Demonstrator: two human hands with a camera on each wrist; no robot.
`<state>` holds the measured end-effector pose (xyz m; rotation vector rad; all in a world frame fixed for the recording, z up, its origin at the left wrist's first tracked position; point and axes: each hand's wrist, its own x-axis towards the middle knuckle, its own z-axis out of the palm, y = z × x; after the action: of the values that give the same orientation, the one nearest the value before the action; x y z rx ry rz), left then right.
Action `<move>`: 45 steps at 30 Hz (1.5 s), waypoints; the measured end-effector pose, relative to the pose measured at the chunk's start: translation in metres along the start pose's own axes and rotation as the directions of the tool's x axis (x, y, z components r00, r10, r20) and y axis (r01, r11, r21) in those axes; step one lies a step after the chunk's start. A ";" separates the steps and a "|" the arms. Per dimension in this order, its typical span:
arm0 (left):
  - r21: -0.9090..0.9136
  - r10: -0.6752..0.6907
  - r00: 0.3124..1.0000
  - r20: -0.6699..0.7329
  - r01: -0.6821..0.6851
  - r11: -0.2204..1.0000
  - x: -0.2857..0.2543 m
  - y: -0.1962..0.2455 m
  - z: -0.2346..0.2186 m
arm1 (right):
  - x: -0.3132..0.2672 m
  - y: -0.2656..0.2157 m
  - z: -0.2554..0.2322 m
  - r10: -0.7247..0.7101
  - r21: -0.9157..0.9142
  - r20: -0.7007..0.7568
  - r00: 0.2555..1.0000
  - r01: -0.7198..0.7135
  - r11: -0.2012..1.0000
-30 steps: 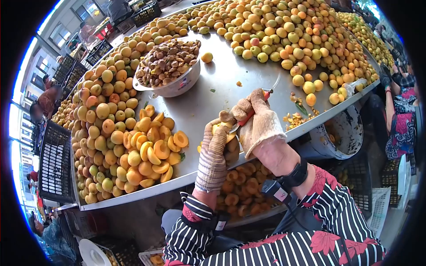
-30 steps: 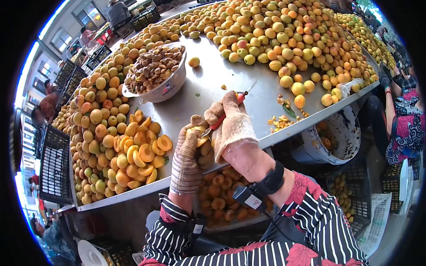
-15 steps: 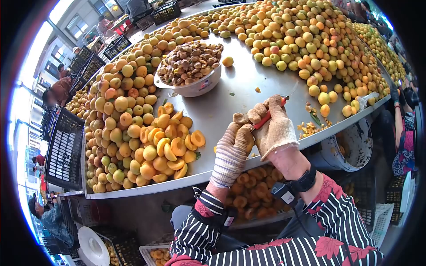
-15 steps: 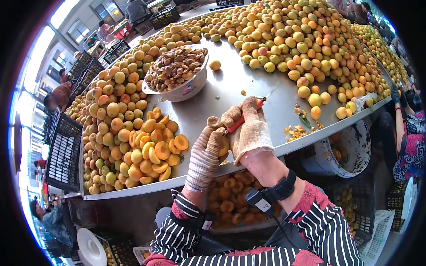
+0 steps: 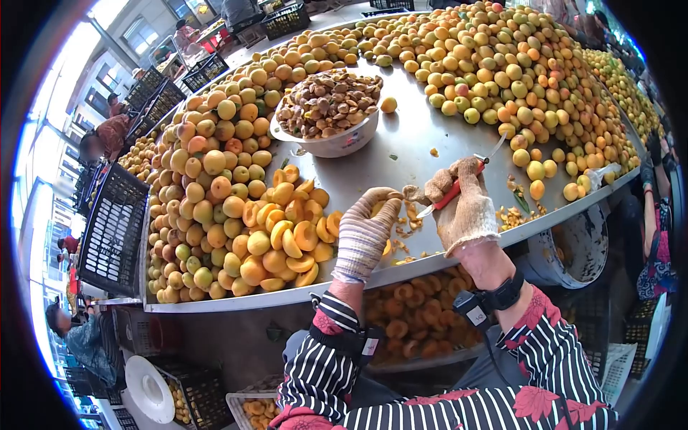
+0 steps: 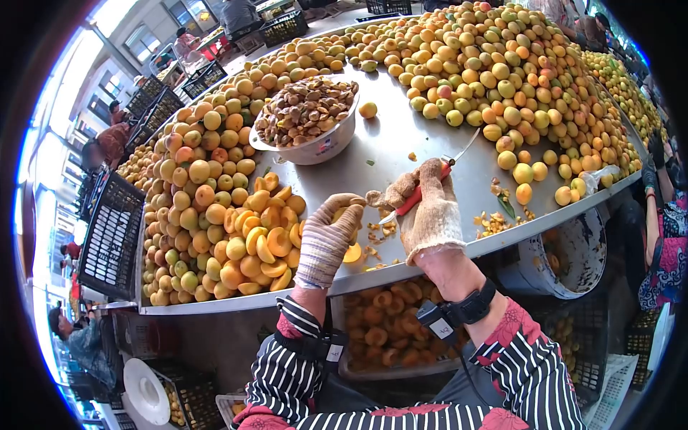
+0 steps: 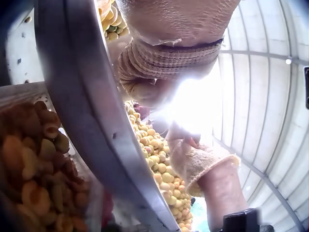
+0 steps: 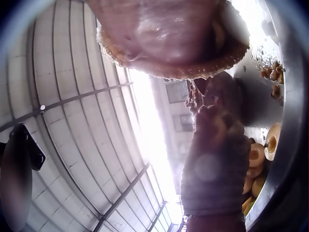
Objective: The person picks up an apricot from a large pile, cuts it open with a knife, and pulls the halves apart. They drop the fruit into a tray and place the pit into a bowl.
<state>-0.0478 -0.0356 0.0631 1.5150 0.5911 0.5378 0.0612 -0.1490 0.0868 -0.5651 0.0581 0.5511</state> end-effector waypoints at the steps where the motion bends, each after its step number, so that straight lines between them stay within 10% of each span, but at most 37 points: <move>1: -0.018 -0.037 0.999 0.018 0.037 0.999 0.000 0.001 0.003 | -0.002 0.000 0.003 -0.022 -0.028 -0.008 1.000 0.022 0.999; 20: 0.012 -0.100 0.987 0.127 0.100 0.995 0.015 -0.016 -0.008 | 0.008 -0.005 -0.020 -0.160 -0.262 0.094 0.983 0.179 0.948; 23: 0.080 -0.129 0.977 0.173 0.116 0.990 0.015 -0.014 -0.007 | 0.005 -0.007 -0.017 -0.125 -0.291 0.066 0.990 0.139 0.947; 25: 0.258 0.088 0.989 0.121 -0.117 0.959 0.011 -0.012 -0.001 | 0.005 -0.007 -0.020 -0.111 -0.296 0.074 0.991 0.128 0.947; 26: 0.533 0.266 0.953 0.145 -0.302 0.791 0.010 -0.009 -0.004 | 0.005 -0.008 -0.021 -0.100 -0.305 0.079 0.992 0.119 0.945; 28: 0.793 0.213 0.969 0.123 -0.225 0.566 0.007 0.001 -0.009 | 0.006 -0.010 -0.023 -0.099 -0.322 0.097 0.990 0.126 0.938; 36: 0.731 0.135 0.989 0.065 -0.139 0.668 0.004 -0.003 -0.030 | 0.003 -0.007 -0.019 -0.071 -0.329 0.064 0.995 0.088 0.940; 39: 0.663 0.274 0.830 0.486 -0.554 0.503 0.005 -0.007 -0.036 | 0.001 -0.005 -0.018 -0.037 -0.387 0.059 0.998 0.056 0.921; 45: 0.528 0.194 0.808 0.556 -0.524 0.668 -0.007 0.006 -0.022 | 0.003 -0.002 -0.015 -0.043 -0.356 0.012 0.999 0.044 0.933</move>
<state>-0.0671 -0.0236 0.0702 2.4021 0.0639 0.2441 0.0660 -0.1563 0.0745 -0.9181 -0.0598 0.5223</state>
